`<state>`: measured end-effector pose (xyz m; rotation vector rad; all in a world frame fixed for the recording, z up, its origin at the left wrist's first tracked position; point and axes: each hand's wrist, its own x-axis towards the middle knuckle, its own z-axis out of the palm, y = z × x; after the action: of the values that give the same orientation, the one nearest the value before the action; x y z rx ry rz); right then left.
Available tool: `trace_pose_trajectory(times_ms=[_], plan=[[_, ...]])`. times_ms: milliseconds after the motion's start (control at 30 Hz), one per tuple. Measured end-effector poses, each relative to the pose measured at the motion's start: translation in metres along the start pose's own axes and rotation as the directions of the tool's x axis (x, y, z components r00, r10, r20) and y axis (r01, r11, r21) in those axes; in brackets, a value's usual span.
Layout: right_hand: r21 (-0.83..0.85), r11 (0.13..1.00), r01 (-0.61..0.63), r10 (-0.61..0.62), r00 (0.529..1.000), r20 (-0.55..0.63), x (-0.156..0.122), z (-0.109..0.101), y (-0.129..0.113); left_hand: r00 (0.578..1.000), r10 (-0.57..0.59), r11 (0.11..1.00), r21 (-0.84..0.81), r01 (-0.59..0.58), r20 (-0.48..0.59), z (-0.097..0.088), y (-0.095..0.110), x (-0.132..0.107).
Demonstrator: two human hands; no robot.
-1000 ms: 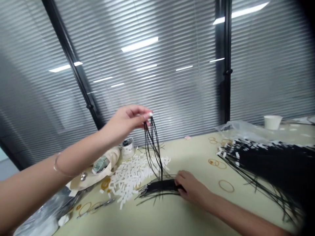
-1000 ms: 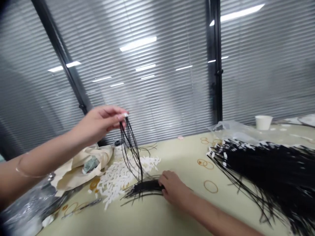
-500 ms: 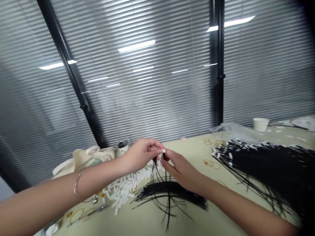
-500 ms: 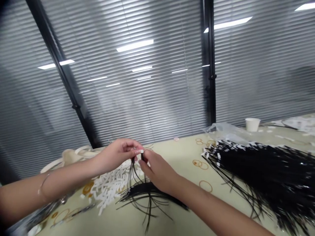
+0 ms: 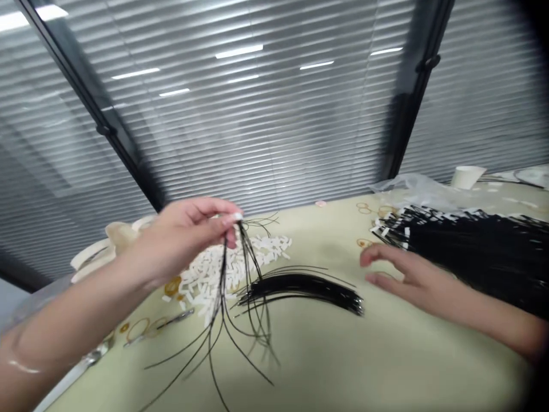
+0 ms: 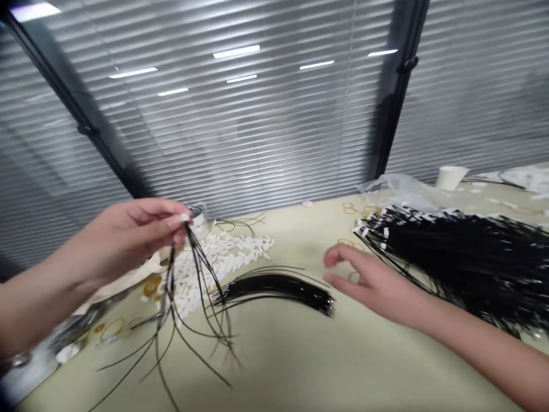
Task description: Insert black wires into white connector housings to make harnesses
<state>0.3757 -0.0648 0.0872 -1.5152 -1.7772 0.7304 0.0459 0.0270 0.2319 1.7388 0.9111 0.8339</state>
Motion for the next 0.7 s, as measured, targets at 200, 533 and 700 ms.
trace_pose_trajectory(times_ms=[200,533,700], plan=[[0.592,0.795,0.13,-0.325,0.916,0.235,0.038,0.057,-0.097,0.945,-0.11,0.974,-0.155,0.164,0.307,0.049,-0.006,0.0],[0.77,0.343,-0.539,0.111,0.837,0.536,-0.027,0.072,-0.099,0.978,-0.111,0.934,-0.317,0.163,0.176,0.032,-0.042,0.003],[0.409,0.787,-0.461,0.457,0.882,0.115,-0.053,0.001,-0.037,0.96,-0.206,0.965,-0.124,0.232,0.19,0.036,-0.105,-0.024]])
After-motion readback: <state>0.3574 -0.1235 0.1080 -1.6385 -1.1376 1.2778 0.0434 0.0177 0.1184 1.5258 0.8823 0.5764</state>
